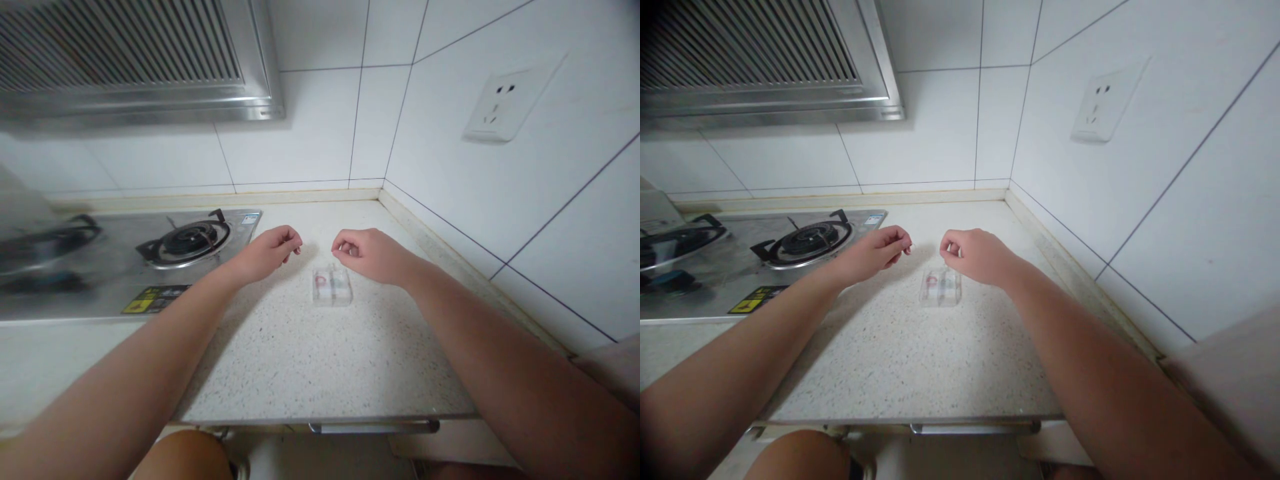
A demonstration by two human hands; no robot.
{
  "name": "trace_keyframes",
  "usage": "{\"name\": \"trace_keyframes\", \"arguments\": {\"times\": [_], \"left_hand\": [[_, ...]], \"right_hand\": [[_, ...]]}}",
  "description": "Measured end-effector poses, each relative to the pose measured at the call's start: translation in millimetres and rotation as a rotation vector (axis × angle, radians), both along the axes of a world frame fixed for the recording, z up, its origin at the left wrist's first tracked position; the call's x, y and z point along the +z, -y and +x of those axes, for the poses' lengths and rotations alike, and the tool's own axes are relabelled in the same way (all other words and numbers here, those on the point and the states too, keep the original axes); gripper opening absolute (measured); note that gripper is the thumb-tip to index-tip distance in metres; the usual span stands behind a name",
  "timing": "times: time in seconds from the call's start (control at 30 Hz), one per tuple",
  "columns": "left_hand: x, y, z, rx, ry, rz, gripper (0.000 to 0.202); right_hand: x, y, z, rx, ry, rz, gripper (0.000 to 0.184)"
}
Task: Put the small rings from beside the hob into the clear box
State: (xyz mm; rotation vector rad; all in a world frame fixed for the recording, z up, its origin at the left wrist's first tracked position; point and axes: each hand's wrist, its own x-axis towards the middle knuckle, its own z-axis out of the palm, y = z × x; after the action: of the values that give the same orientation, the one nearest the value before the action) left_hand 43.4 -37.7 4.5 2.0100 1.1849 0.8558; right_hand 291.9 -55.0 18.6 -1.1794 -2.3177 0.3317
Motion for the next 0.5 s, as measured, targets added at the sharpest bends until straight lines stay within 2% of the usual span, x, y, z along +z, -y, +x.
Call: {"name": "trace_keyframes", "arguments": {"times": [0.2, 0.5], "left_hand": [[4.0, 20, 22, -0.107, 0.121, -0.026, 0.019], [2.6, 26, 29, -0.165, 0.205, -0.077, 0.019]], "right_hand": [[-2.3, 4, -6, 0.126, -0.199, -0.149, 0.019], [-2.4, 3, -7, 0.192, -0.292, -0.221, 0.023]]}}
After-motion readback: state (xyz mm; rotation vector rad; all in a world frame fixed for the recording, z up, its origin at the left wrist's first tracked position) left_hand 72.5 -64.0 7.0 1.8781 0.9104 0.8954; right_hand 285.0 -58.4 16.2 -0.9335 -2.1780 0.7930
